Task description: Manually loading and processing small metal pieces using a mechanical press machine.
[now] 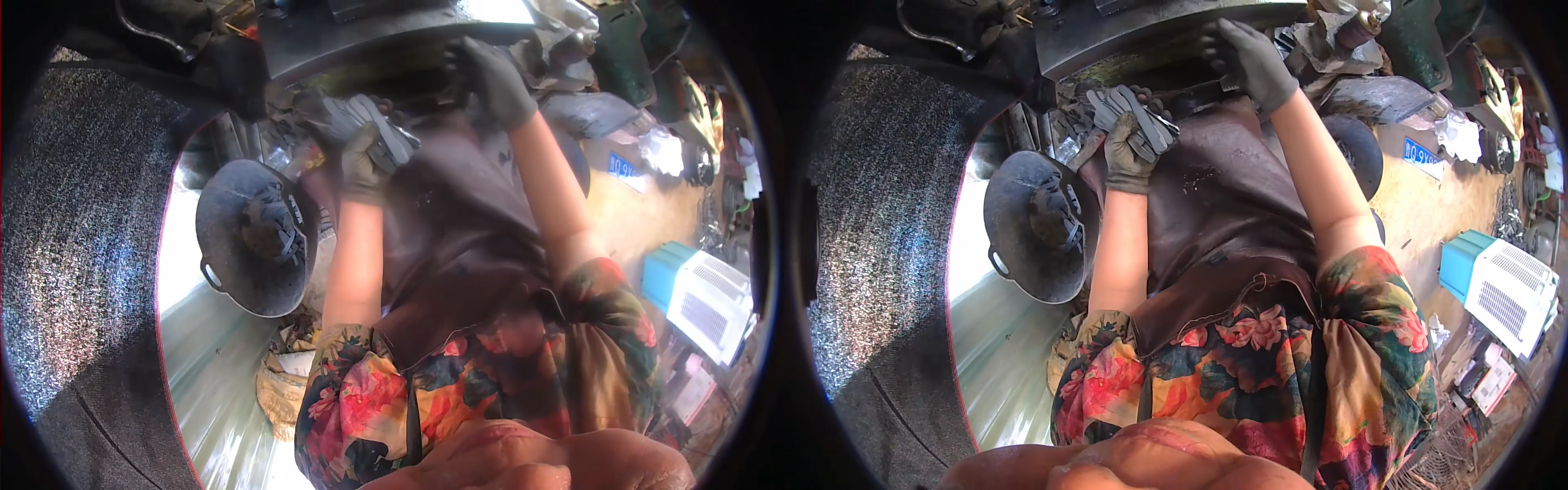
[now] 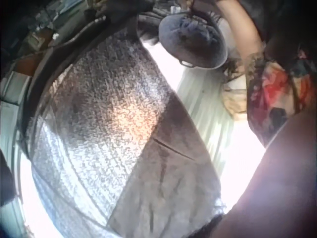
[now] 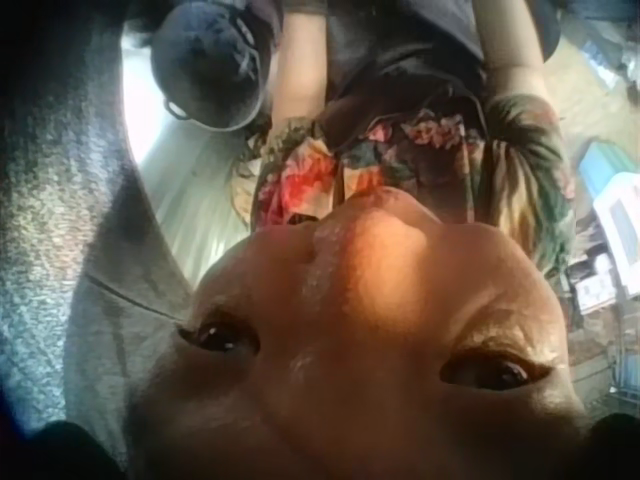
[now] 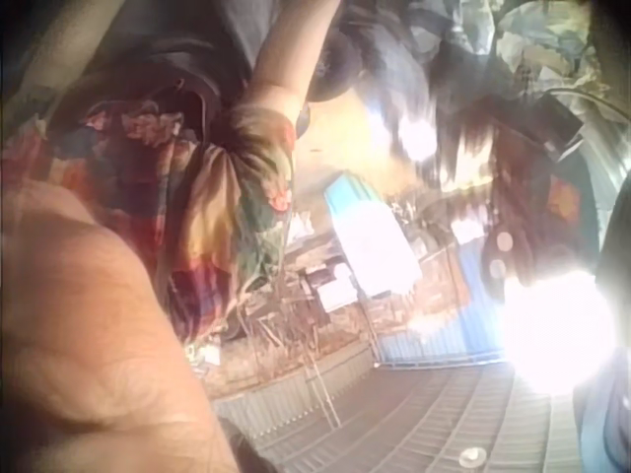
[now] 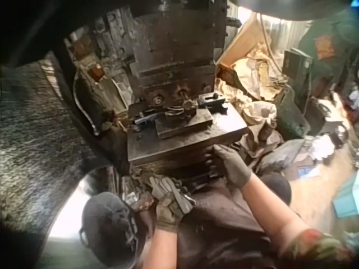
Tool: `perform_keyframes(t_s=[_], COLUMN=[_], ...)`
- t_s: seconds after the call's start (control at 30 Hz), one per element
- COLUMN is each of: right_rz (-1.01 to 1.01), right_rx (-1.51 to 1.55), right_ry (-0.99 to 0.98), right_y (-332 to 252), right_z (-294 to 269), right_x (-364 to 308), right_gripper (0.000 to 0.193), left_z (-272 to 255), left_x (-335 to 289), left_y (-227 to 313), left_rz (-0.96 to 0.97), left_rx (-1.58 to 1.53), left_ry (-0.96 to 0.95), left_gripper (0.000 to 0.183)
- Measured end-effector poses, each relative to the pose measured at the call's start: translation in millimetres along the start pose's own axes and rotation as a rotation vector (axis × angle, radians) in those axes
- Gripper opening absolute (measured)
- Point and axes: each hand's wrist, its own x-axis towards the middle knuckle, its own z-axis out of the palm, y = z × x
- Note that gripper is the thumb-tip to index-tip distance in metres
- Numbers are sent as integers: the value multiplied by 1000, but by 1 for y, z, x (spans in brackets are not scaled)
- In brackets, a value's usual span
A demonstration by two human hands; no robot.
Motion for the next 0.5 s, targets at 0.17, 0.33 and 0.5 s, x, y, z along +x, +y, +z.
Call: perform_keyframes(t_s=[0.17,0.33,0.5], right_rz=[0,-6,-254], right_rx=[-163,180,-170], right_ry=[-18,-1,-215], right_y=[-30,-40,-8], right_z=[44,82,0], right_x=[65,123,110], right_gripper=[30,25,26], left_z=[12,10,-23], left_x=[-11,-11,-2], left_y=[8,1,-10], left_rz=[-31,27,-155], left_rx=[25,110,-91], left_ry=[-21,76,269], left_gripper=[45,38,39])
